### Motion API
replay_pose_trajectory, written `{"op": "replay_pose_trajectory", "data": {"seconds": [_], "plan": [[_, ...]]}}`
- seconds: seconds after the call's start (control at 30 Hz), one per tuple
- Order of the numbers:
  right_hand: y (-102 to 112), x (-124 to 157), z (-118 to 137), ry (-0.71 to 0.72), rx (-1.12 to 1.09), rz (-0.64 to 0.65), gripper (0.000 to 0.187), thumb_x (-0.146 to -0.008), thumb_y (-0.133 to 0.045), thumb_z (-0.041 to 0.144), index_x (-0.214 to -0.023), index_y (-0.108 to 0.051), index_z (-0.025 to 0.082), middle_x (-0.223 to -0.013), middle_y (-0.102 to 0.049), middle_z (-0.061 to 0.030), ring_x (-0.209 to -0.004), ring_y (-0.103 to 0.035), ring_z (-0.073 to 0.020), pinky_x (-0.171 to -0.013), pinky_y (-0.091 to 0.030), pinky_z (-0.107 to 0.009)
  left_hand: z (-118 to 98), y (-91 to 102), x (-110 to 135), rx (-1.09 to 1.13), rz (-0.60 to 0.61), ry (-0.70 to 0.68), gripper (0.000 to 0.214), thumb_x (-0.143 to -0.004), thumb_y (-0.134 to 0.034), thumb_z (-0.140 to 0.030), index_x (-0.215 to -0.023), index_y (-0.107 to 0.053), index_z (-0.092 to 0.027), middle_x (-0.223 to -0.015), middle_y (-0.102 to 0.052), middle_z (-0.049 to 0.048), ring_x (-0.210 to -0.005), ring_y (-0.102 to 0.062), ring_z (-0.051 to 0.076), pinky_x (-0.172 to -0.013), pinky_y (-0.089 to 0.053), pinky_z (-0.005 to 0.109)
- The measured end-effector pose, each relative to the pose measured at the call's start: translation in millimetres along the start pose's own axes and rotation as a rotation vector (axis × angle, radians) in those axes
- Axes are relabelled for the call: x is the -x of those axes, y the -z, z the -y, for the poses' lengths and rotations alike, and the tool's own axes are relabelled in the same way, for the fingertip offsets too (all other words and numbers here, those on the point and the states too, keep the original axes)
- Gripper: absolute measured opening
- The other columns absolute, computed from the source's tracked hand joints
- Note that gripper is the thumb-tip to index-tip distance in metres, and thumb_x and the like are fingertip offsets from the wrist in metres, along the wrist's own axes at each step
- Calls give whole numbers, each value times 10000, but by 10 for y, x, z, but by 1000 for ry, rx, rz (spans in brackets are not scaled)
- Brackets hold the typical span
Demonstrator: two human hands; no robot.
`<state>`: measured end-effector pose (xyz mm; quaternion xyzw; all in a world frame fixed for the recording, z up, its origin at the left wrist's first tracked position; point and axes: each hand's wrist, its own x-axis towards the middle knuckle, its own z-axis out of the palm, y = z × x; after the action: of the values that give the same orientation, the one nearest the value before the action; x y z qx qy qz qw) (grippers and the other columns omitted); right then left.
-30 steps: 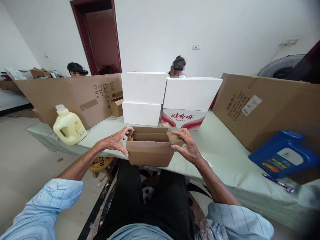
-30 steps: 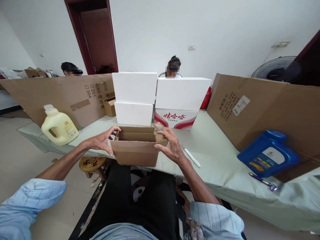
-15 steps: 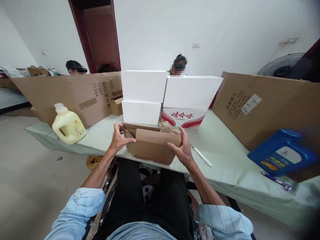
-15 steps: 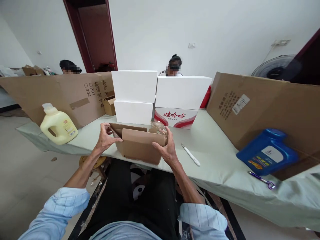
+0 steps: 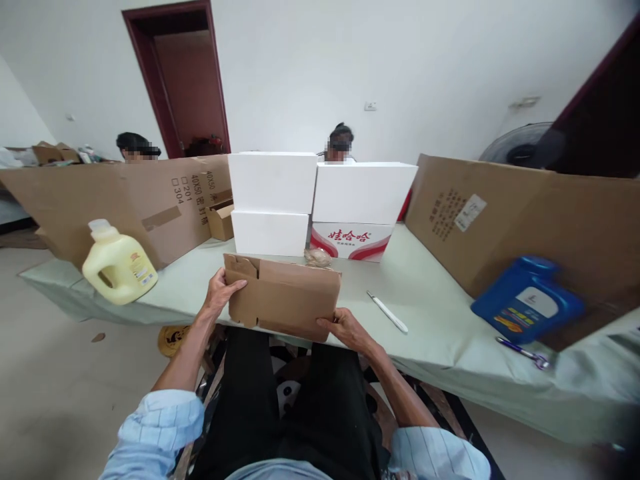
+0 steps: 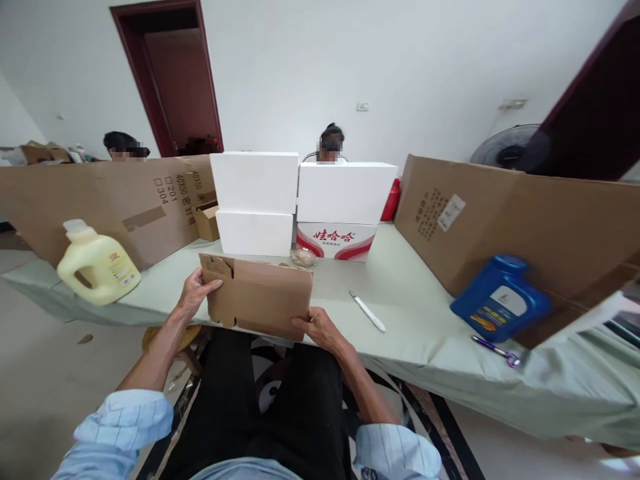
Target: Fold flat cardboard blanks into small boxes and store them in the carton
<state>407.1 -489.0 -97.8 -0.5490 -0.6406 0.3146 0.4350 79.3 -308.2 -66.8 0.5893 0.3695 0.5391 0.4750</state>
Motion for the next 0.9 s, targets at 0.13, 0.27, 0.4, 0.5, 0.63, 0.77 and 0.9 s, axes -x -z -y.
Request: {"op": "replay_pose_trajectory", "data": {"seconds": [0.13, 0.27, 0.4, 0.5, 0.63, 0.77, 0.9], "plan": [[-63, 183, 4, 13, 68, 4, 481, -887, -631, 543, -600, -426, 216, -598, -387, 52, -598, -323, -118, -545, -308, -250, -25, -89, 10, 38, 0, -47, 802, -497, -990, -620, -1057, -619, -182, -1064, -777, 85, -998, -725, 272, -880, -597, 385], [49, 404, -1, 23, 156, -121, 481, -914, -613, 538, -621, -390, 228, -626, -403, 39, -618, -334, -131, -559, -305, -268, -25, -212, -67, -53, 48, -140, 693, -635, -926, -626, -1088, -641, -186, -1081, -756, 83, -999, -720, 252, -866, -597, 361], [540, 682, -59, -1, 327, -515, 557, -896, -617, 651, -564, -447, 237, -590, -462, -1, -598, -413, -166, -559, -341, -305, 81, -178, -174, -395, 102, -203, 587, -720, -809, -650, -1074, -699, -195, -1127, -740, 110, -973, -706, 255, -779, -590, 348], [1080, 882, -143, -81, 465, -804, 589, -918, -540, 686, -527, -404, 267, -545, -466, -29, -580, -421, -186, -570, -358, -335, 213, -90, -195, -531, 166, -193, 510, -714, -754, -644, -966, -720, -202, -1068, -760, 106, -877, -698, 248, -730, -568, 348], [1673, 990, -271, -316, 711, -1035, 471, -915, -495, 563, -546, -414, 282, -584, -557, -86, -619, -498, -224, -626, -389, -365, 399, -59, -117, -591, 210, -149, 392, -658, -737, -586, -805, -696, -225, -772, -718, 34, -741, -660, 236, -716, -538, 349], [1918, 885, -399, -456, 754, -1054, 331, -908, -502, 394, -633, -583, 228, -689, -661, -155, -685, -573, -263, -664, -386, -377, 555, -127, -12, -649, 268, -114, 309, -646, -693, -537, -736, -659, -243, -650, -667, -5, -661, -638, 226, -684, -508, 340], [1980, 707, -545, -588, 782, -995, 313, -927, -526, 289, -764, -740, 131, -787, -722, -215, -767, -647, -287, -693, -381, -365, 657, -179, 12, -703, 297, -92, 278, -649, -656, -512, -748, -662, -253, -641, -681, -8, -651, -657, 232, -688, -502, 343]]}}
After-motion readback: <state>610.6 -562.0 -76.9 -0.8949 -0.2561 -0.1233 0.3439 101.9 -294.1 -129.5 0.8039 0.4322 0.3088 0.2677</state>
